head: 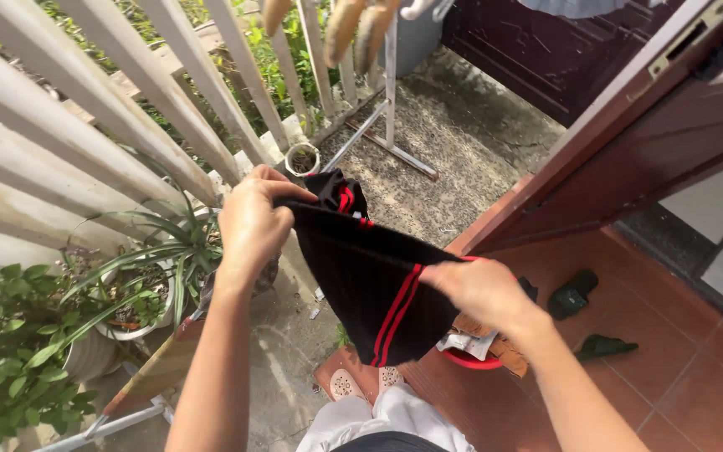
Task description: Hanging various items of clothing including shirts, shorts, and pants onto hangers and then onto a drying rack on a balcony.
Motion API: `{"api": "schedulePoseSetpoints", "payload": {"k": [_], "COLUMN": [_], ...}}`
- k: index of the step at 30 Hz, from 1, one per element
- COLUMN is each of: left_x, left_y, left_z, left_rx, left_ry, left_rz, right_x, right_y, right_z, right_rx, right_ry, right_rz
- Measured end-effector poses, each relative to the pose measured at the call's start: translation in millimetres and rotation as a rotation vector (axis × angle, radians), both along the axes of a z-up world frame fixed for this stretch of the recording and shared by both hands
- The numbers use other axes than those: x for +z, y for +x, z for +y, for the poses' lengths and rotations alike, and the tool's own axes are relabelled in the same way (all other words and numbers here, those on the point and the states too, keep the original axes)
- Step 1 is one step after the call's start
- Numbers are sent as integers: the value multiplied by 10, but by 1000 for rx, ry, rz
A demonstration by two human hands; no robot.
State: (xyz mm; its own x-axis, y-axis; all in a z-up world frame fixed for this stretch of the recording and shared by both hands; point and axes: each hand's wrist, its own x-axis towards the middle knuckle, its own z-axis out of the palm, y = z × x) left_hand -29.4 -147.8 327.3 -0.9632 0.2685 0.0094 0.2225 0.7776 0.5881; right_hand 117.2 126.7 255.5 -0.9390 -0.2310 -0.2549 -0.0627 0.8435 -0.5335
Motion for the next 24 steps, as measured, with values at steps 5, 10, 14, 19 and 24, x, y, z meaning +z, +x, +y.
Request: {"api": "schedulePoseSetpoints", "payload": {"k": [5, 10, 14, 19, 24], "left_x": [6, -29, -357, -910, -102], "left_y": [-40, -69, 41, 13, -155], "left_z": [-325, -475, -358, 0, -428], "left_rx": [83, -184, -524, -208, 134], "left_ry": [-41, 173, 744, 745, 948], "left_rz": [133, 127, -424, -322, 40], "right_x": [201, 196, 336, 397, 899], "right_y": [-493, -880, -1012, -1016, -696], "right_z": [139, -172, -623, -736, -316], "right_rx": [-407, -326, -255, -162, 31], "right_ry": [322, 301, 232, 282, 351], "right_rz": [53, 386, 586, 592, 526]}}
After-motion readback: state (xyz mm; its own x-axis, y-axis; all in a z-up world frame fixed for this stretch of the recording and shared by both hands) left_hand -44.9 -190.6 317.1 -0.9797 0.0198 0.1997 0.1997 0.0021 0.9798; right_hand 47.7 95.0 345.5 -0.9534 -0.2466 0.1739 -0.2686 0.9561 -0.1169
